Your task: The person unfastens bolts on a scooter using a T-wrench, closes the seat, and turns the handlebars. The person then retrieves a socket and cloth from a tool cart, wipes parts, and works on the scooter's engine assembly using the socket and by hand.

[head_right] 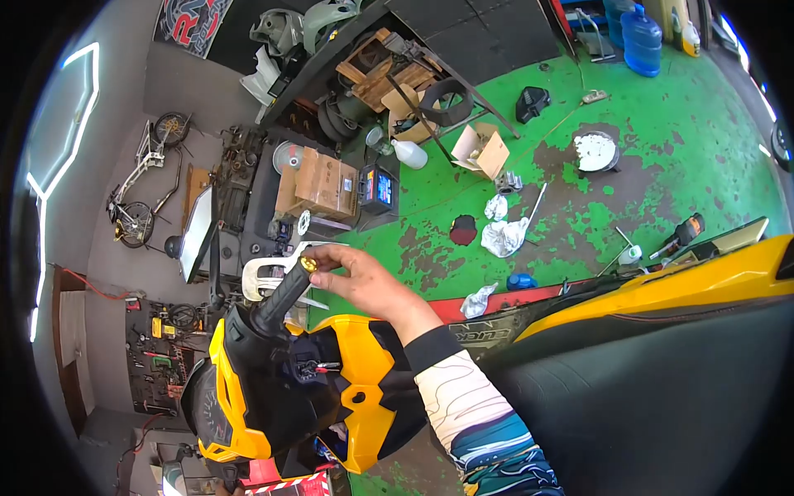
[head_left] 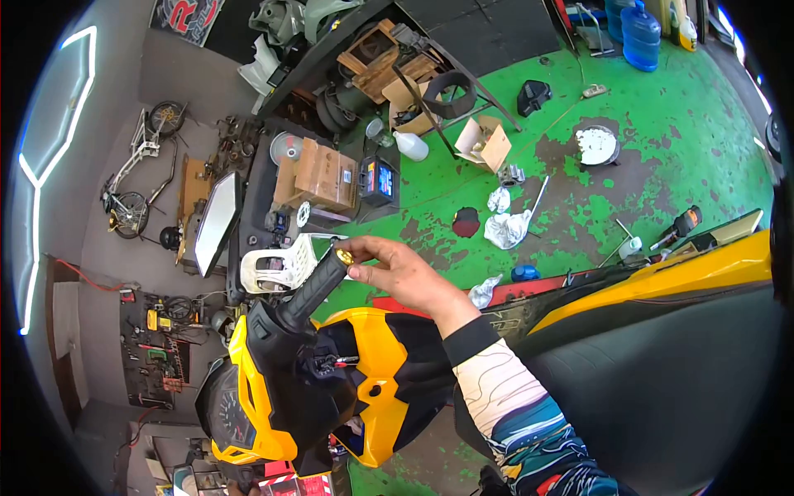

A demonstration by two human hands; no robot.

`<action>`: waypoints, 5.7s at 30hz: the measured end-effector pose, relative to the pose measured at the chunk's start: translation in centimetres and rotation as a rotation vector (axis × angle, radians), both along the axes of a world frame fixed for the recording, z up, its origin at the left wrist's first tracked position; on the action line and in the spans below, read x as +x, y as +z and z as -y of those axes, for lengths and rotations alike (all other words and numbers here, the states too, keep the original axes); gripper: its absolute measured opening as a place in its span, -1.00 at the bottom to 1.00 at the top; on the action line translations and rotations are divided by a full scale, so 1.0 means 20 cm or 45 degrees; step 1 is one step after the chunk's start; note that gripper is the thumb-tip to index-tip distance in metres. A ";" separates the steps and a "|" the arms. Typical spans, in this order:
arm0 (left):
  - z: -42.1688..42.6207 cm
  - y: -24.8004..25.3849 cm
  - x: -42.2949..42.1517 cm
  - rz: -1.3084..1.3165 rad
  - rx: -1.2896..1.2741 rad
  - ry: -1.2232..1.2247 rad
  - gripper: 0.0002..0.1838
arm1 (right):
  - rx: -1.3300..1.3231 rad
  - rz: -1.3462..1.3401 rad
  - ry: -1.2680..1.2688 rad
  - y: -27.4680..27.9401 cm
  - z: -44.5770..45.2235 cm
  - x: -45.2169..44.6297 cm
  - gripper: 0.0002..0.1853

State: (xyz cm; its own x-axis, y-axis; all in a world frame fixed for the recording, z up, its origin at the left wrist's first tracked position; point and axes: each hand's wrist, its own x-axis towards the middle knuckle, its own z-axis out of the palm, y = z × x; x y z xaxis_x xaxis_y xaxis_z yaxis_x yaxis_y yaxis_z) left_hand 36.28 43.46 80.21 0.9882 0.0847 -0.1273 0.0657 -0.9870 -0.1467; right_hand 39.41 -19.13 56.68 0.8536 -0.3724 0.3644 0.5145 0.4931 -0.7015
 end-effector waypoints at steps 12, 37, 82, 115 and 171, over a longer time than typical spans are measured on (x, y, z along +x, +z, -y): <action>0.10 0.00 -0.08 0.115 -0.608 -0.013 -0.38 | 0.179 0.112 0.013 -0.01 -0.10 0.06 -0.53; 0.04 0.00 -0.07 0.212 -0.135 -0.037 -0.65 | -0.081 -0.073 -0.346 0.03 -0.08 0.01 -0.50; -0.02 0.01 -0.07 0.121 -0.044 0.120 -0.64 | -0.100 -0.087 -0.071 0.01 0.00 -0.03 -0.55; 0.26 -0.01 0.03 0.212 -0.440 -0.358 -0.55 | 0.272 -0.136 -0.084 0.05 -0.19 0.05 -0.57; 0.25 -0.06 0.00 0.303 -0.424 -0.524 -0.36 | -2.494 -0.428 -0.095 0.86 -0.26 0.00 -0.26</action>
